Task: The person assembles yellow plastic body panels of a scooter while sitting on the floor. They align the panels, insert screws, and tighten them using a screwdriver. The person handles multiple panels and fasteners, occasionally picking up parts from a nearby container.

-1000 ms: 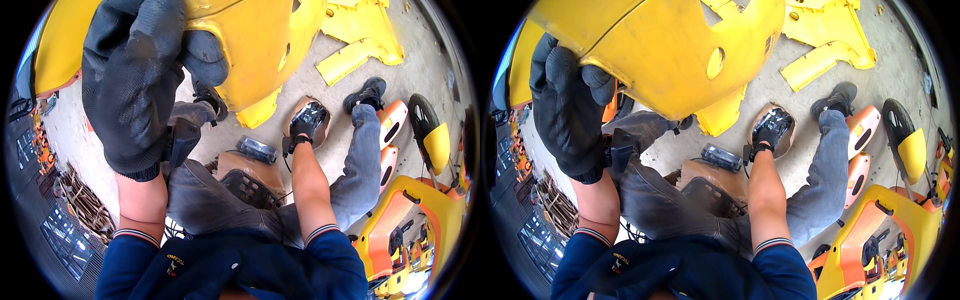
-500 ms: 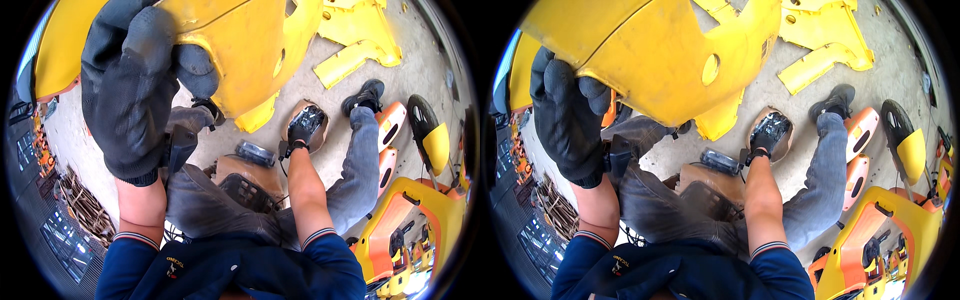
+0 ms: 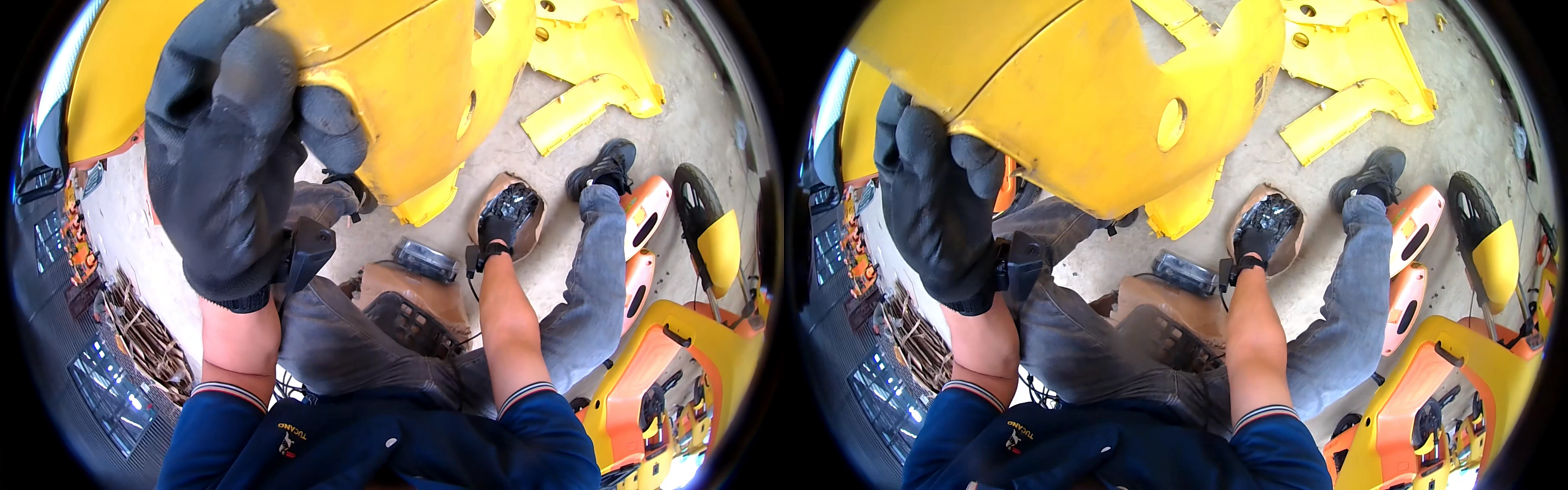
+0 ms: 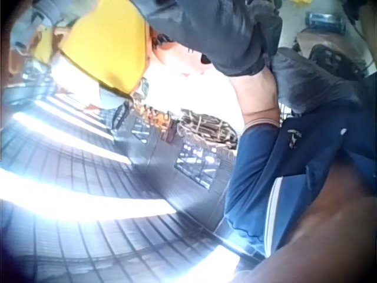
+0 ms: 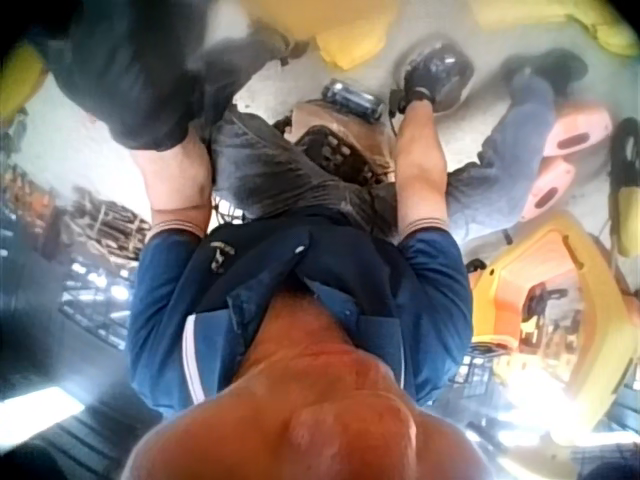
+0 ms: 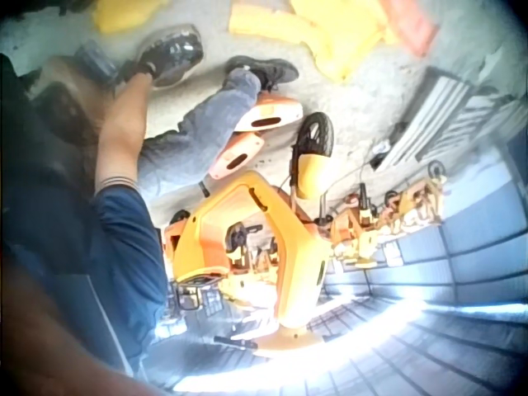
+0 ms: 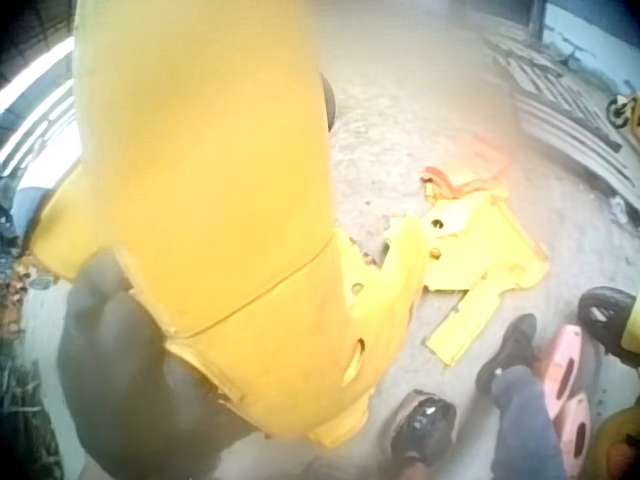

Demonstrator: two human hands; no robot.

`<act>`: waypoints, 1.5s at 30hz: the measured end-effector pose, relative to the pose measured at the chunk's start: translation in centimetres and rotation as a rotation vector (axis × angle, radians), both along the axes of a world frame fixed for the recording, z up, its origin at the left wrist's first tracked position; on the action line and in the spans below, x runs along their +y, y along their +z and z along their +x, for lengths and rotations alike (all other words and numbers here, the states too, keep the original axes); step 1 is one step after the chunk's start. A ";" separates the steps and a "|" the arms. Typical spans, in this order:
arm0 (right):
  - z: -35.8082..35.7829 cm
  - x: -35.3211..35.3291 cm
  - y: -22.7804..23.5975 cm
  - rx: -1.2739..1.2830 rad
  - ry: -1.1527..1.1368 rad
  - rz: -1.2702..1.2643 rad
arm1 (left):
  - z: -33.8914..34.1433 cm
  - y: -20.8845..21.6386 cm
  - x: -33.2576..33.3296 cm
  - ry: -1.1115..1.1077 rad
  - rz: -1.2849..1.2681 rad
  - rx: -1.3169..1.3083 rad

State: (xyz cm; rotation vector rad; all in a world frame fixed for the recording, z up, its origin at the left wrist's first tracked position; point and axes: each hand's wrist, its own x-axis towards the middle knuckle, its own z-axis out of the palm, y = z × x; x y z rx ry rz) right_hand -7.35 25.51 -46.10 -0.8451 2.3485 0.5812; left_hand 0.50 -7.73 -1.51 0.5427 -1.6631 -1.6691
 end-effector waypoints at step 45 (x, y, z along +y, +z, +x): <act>-1.1 -17.3 49.3 -0.503 -0.416 -1.660 | -0.7 1.2 2.8 -0.350 0.279 0.075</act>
